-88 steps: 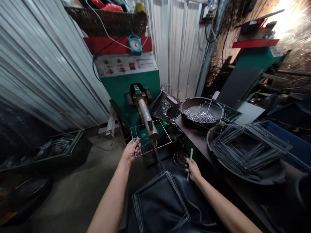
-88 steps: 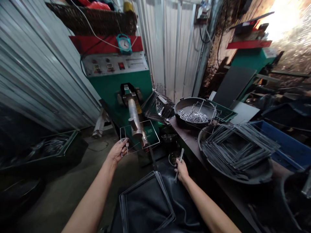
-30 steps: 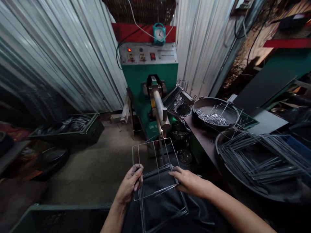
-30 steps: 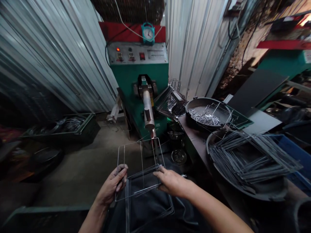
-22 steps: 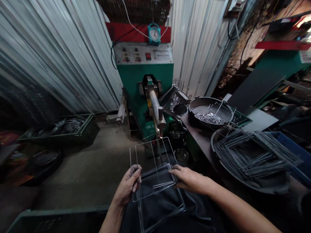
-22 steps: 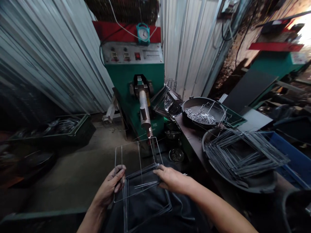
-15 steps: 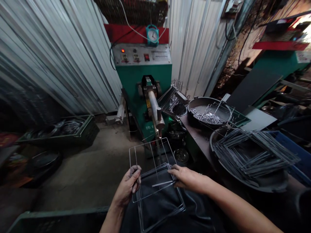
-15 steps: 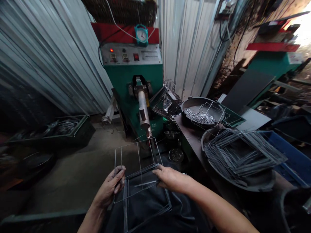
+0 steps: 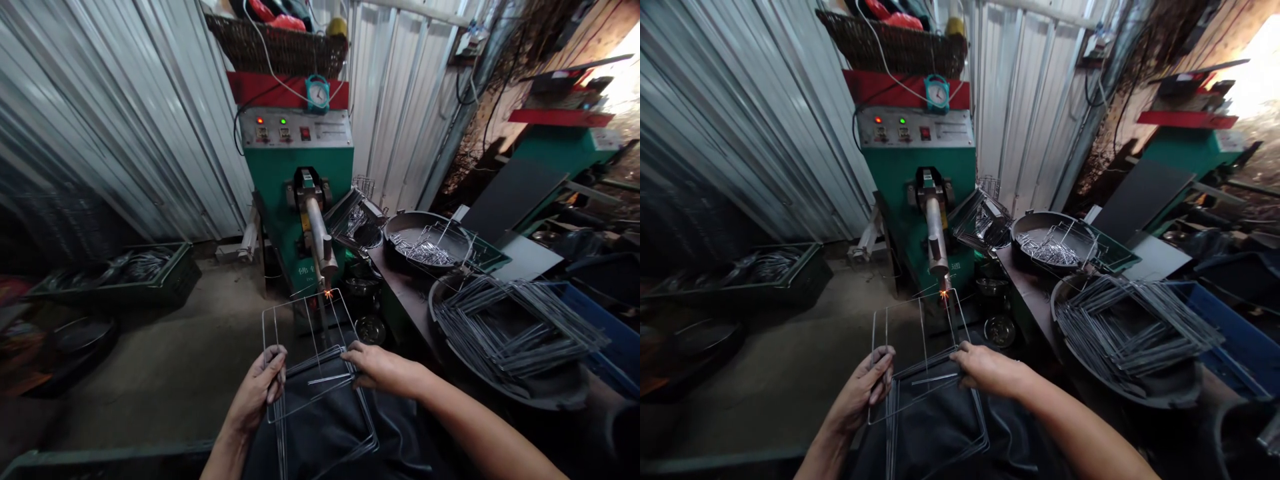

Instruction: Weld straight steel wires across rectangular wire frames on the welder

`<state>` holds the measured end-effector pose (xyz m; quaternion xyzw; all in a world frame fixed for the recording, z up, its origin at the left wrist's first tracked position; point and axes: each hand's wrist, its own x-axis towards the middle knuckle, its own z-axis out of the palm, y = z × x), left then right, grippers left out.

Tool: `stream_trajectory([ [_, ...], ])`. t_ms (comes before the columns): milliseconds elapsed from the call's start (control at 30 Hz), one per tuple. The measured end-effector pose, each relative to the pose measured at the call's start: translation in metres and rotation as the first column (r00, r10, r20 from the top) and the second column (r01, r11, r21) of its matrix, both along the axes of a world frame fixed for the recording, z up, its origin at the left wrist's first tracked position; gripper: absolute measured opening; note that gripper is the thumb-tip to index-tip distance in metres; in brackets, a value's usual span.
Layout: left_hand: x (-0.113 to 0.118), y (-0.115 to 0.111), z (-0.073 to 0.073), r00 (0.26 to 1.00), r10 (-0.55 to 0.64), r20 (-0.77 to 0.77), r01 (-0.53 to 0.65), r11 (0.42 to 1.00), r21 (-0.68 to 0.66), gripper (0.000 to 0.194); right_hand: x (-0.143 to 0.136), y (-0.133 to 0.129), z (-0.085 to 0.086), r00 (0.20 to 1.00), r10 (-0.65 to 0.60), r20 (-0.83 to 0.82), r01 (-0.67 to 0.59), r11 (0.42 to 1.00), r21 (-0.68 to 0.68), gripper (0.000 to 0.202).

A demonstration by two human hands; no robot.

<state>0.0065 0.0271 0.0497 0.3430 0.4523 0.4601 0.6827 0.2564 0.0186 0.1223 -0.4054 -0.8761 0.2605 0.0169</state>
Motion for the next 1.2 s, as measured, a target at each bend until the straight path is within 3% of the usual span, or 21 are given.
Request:
stream_trajectory([
  [267, 0.001, 0.0, 0.0, 0.999, 0.028, -0.046, -0.027, 0.999, 0.033, 0.03, -0.002, -0.013, -0.01, 0.997, -0.057, 0.059, 0.051, 0.994, 0.102, 0.056],
  [367, 0.0, 0.012, 0.003, 0.998, 0.033, -0.06, -0.03, 0.998, 0.051, 0.029, 0.005, -0.012, -0.022, 0.989, -0.09, -0.118, 0.115, 0.968, 0.224, 0.058],
  [433, 0.0, 0.026, 0.007, 0.997, 0.032, -0.068, -0.027, 0.997, 0.078, 0.029, 0.011, 0.001, -0.033, 0.912, -0.202, -0.356, 0.308, 0.912, 0.272, 0.049],
  [467, 0.0, 0.035, 0.009, 0.997, 0.033, -0.069, -0.027, 0.995, 0.091, 0.029, 0.012, 0.012, -0.039, 0.83, -0.293, -0.474, 0.44, 0.867, 0.234, 0.044],
  [533, -0.001, 0.056, 0.012, 0.997, 0.034, -0.068, -0.027, 0.994, 0.107, 0.03, 0.013, 0.039, -0.051, 0.626, -0.495, -0.602, 0.622, 0.783, 0.003, 0.035],
  [567, -0.001, 0.067, 0.014, 0.997, 0.032, -0.068, -0.025, 0.994, 0.111, 0.031, 0.011, 0.054, -0.055, 0.552, -0.582, -0.597, 0.629, 0.761, -0.161, 0.03],
  [633, -0.002, 0.09, 0.016, 0.997, 0.02, -0.076, -0.012, 0.993, 0.115, 0.032, 0.005, 0.084, -0.06, 0.478, -0.695, -0.537, 0.53, 0.716, -0.455, 0.023],
  [700, -0.004, 0.112, 0.017, 0.996, 0.013, -0.087, -0.002, 0.993, 0.119, 0.033, -0.002, 0.109, -0.059, 0.407, -0.751, -0.52, 0.438, 0.66, -0.611, 0.018],
  [833, -0.01, 0.149, 0.021, 0.997, 0.012, -0.075, -0.003, 0.992, 0.127, 0.032, -0.015, 0.147, -0.048, 0.265, -0.763, -0.59, 0.419, 0.642, -0.642, 0.013],
  [1000, -0.017, 0.17, 0.026, 0.999, -0.011, -0.052, 0.017, 0.993, 0.115, 0.03, -0.025, 0.17, -0.043, 0.256, -0.743, -0.619, 0.418, 0.662, -0.622, 0.012],
  [1200, -0.022, 0.175, 0.02, 0.999, -0.008, -0.05, 0.012, 0.996, 0.086, 0.027, -0.029, 0.173, -0.046, 0.268, -0.723, -0.637, 0.427, 0.681, -0.595, 0.013],
])
